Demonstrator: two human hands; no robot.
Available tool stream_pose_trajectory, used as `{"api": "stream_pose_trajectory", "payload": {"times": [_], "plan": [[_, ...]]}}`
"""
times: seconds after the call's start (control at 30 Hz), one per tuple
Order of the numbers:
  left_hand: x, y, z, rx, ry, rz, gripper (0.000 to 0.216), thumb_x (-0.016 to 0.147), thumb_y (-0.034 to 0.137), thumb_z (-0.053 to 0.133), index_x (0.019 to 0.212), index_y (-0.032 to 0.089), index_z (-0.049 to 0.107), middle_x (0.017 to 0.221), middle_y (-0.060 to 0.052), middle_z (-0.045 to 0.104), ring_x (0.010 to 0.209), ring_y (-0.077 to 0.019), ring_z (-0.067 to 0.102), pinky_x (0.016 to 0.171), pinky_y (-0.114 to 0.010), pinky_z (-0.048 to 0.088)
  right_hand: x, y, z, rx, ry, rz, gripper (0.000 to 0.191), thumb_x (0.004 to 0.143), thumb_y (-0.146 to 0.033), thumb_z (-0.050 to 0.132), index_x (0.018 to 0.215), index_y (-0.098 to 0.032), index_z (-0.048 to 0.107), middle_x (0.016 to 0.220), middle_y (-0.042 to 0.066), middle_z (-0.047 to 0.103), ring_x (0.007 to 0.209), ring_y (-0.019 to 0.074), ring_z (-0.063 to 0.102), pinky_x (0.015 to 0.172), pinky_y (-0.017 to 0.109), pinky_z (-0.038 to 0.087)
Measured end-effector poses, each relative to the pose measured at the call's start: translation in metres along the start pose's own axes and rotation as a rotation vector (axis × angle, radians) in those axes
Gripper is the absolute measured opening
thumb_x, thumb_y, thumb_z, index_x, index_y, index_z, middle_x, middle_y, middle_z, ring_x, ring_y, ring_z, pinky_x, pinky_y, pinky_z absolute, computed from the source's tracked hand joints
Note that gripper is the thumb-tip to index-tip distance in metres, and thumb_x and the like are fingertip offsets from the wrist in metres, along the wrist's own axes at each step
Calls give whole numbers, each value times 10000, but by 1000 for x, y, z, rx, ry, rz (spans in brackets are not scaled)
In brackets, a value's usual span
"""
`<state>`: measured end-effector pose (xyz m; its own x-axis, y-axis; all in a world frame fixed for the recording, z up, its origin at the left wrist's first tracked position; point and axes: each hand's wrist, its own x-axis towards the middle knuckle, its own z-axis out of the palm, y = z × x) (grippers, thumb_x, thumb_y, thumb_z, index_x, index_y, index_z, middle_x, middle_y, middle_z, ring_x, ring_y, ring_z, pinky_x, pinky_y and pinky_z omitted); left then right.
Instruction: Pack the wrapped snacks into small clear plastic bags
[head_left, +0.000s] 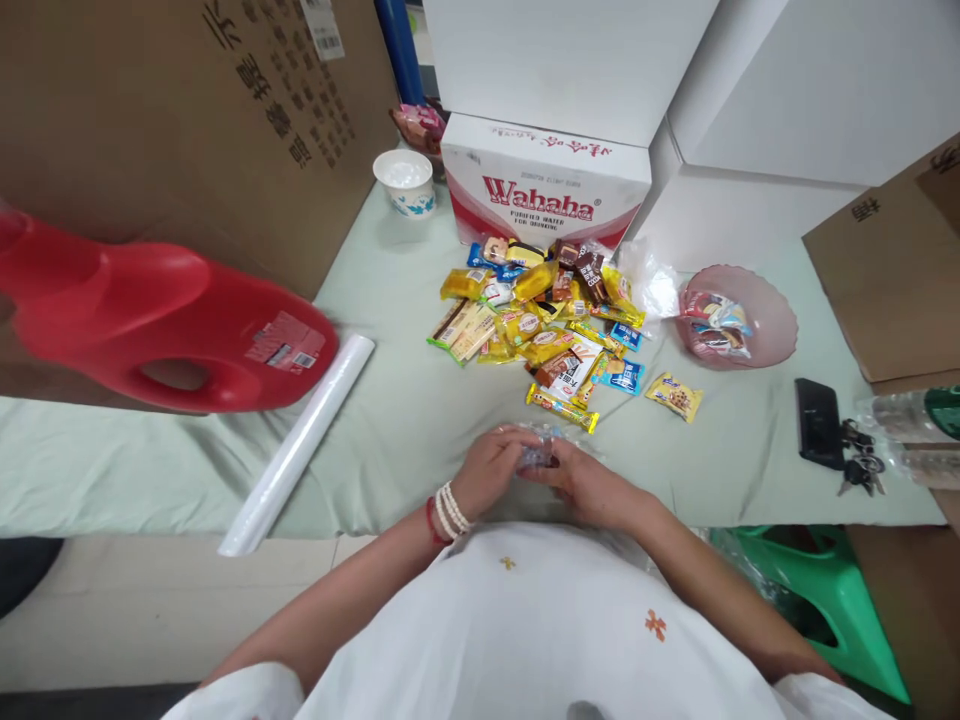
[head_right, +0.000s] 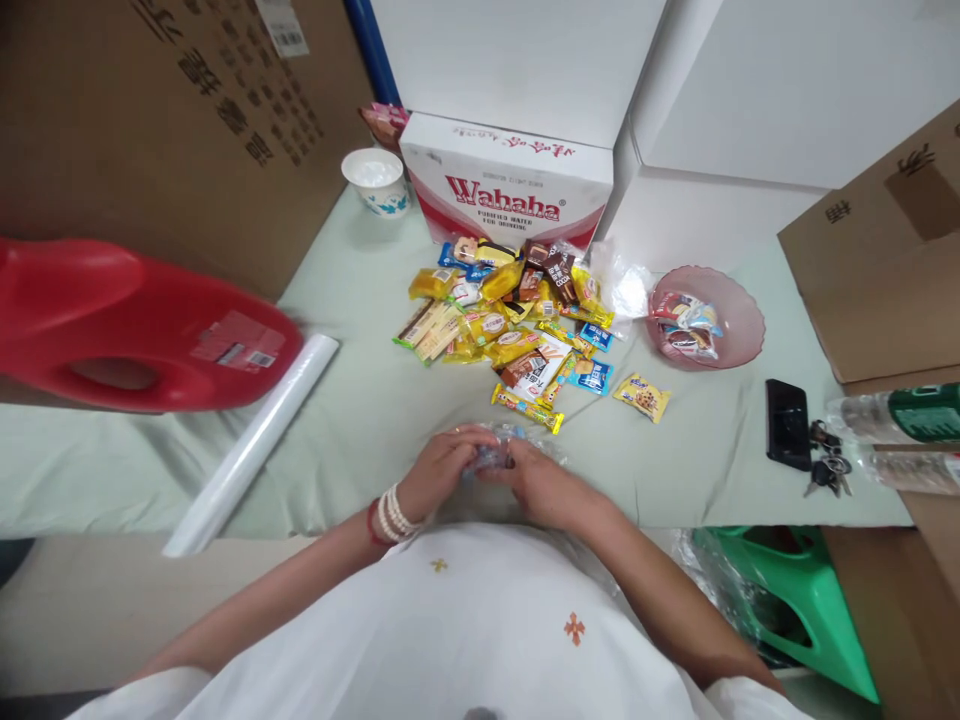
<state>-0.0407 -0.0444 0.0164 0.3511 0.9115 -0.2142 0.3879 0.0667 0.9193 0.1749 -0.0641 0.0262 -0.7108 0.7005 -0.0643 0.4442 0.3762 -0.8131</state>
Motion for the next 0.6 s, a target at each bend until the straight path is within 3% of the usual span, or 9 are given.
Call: {"api": "stream_pose_trajectory", "payload": {"times": [0.03,0.1,0.17,0.23,0.3,0.4,0.47,0.53,0.6], "plan": [[3,0,6,112,-2,67,329,859,195,439,911,211,763,1041,-77,752,959,-221,660,892,-377,526,-6,4,0,25,51,-16,320,980,-183,506,1207,-242,724,1227,100,645,1109,228,602,954,370,510],[4,-1,15,338,-5,160,322,867,154,469,949,232,771,1088,-81,741,998,-232,642,902,-389,522,-20,12,3,22,282,72,329,1016,-209,452,1221,-253,706,1178,99,659,1069,224,628,935,381,531],[2,-2,19,512,4,198,305,871,125,501,952,249,768,1068,-83,727,983,-243,619,845,-386,520,-31,20,9,-95,574,292,296,1039,-303,469,1228,-249,691,1108,108,657,1034,252,620,926,425,538],[0,-2,22,624,54,205,263,869,132,541,940,255,761,1050,-93,706,982,-263,595,840,-412,507,-38,26,17,-267,722,487,325,992,-419,589,1238,-227,681,1129,140,631,1072,309,575,961,506,517],[0,-2,24,683,149,182,234,838,181,616,1021,248,746,1123,-117,679,1056,-308,573,911,-477,483,-42,27,23,-373,697,543,326,925,-441,683,1162,-217,699,1216,169,598,1148,355,521,1002,565,483],[3,-2,25,694,268,103,463,752,269,723,1208,204,674,1320,-175,611,1232,-389,517,1018,-556,420,-42,18,21,-341,681,545,124,931,-338,650,963,-221,678,1263,164,575,1174,343,519,1001,531,483],[5,-1,24,706,235,70,420,742,323,743,1136,192,682,1301,-185,627,1243,-401,524,1023,-556,410,-34,7,15,-214,651,558,87,948,-300,607,909,-226,630,1105,126,618,1023,287,587,903,439,518],[8,1,22,736,150,55,263,767,364,728,963,194,687,1135,-168,686,1161,-387,578,980,-535,426,-19,-5,11,-94,556,517,87,965,-285,578,898,-233,598,916,64,624,855,235,603,795,360,510],[10,3,19,719,77,19,188,796,367,691,867,198,648,971,-138,700,1025,-349,633,895,-483,458,0,-14,11,-63,445,416,97,976,-239,537,896,-235,592,877,45,621,827,218,595,764,328,490]]}}
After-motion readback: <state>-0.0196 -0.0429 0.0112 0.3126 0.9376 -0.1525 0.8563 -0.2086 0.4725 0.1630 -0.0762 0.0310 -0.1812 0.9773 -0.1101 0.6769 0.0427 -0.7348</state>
